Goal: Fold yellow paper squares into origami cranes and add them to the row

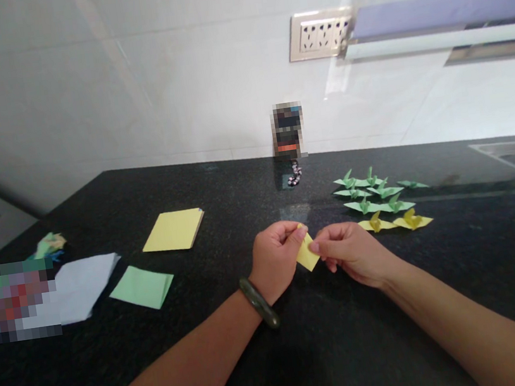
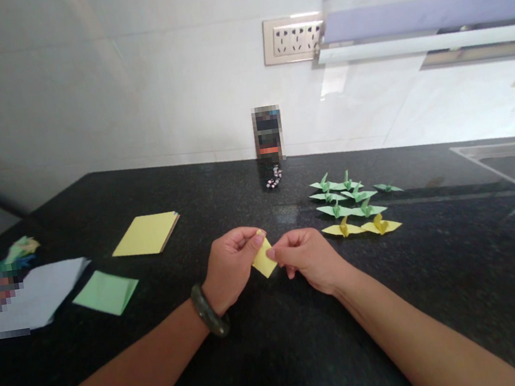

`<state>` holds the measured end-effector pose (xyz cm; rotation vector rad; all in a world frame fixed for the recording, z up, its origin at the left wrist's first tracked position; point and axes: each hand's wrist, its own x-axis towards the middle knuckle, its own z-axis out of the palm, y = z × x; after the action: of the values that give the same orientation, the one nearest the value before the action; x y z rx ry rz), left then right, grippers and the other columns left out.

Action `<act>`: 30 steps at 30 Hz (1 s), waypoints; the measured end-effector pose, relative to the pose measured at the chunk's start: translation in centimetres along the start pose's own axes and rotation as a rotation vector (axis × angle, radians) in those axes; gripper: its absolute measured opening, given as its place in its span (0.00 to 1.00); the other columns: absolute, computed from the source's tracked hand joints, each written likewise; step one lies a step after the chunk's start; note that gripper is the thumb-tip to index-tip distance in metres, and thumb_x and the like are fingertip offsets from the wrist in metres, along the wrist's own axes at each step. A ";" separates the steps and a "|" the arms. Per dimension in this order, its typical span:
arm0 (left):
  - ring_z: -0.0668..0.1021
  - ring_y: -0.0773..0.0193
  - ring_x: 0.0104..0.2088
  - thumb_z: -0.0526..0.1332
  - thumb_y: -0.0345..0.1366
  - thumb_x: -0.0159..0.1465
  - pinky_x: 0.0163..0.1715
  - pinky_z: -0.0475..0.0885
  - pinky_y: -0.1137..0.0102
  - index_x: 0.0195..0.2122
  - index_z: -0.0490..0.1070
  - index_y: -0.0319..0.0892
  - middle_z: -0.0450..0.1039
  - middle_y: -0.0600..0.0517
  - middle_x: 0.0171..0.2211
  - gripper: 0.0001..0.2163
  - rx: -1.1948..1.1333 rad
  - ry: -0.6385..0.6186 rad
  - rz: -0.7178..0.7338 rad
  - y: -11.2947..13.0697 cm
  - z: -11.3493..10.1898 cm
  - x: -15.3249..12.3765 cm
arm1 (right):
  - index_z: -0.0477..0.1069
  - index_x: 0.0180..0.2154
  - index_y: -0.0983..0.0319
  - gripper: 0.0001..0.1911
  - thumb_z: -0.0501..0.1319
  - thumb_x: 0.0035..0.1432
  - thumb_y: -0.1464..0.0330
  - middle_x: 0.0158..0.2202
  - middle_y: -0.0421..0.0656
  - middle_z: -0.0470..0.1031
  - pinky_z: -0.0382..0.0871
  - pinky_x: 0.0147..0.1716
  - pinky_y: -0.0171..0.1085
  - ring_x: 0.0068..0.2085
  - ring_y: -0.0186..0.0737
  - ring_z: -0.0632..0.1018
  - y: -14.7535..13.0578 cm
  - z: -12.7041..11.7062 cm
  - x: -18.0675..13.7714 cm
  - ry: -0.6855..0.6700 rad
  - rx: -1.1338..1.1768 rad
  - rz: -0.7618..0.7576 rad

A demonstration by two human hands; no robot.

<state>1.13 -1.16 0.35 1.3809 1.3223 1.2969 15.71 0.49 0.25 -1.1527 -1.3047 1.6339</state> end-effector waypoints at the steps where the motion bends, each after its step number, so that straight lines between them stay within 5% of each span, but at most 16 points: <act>1: 0.73 0.67 0.23 0.60 0.39 0.55 0.23 0.66 0.74 0.30 0.73 0.37 0.75 0.50 0.24 0.10 -0.013 -0.012 -0.009 0.0 0.0 0.0 | 0.69 0.17 0.65 0.12 0.69 0.37 0.65 0.15 0.36 0.66 0.54 0.13 0.28 0.15 0.24 0.62 0.0 0.0 0.0 0.004 -0.014 -0.008; 14: 0.68 0.73 0.17 0.66 0.39 0.47 0.17 0.62 0.77 0.23 0.69 0.36 0.69 0.55 0.17 0.11 -0.257 -0.113 -0.226 0.6 -0.1 0.3 | 0.66 0.17 0.64 0.10 0.64 0.41 0.69 0.15 0.34 0.64 0.54 0.15 0.28 0.16 0.25 0.61 0.1 0.0 0.0 -0.012 -0.114 -0.042; 30: 0.69 0.70 0.19 0.61 0.40 0.53 0.20 0.63 0.74 0.23 0.69 0.39 0.69 0.54 0.18 0.09 0.152 0.039 0.059 0.4 0.0 -0.5 | 0.68 0.19 0.65 0.17 0.69 0.37 0.59 0.16 0.34 0.63 0.55 0.13 0.28 0.15 0.24 0.61 0.1 0.3 -0.2 -0.104 -0.104 0.018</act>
<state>1.22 -1.72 0.66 1.5153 1.4415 1.2895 15.54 0.18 0.17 -1.1565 -1.4647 1.6754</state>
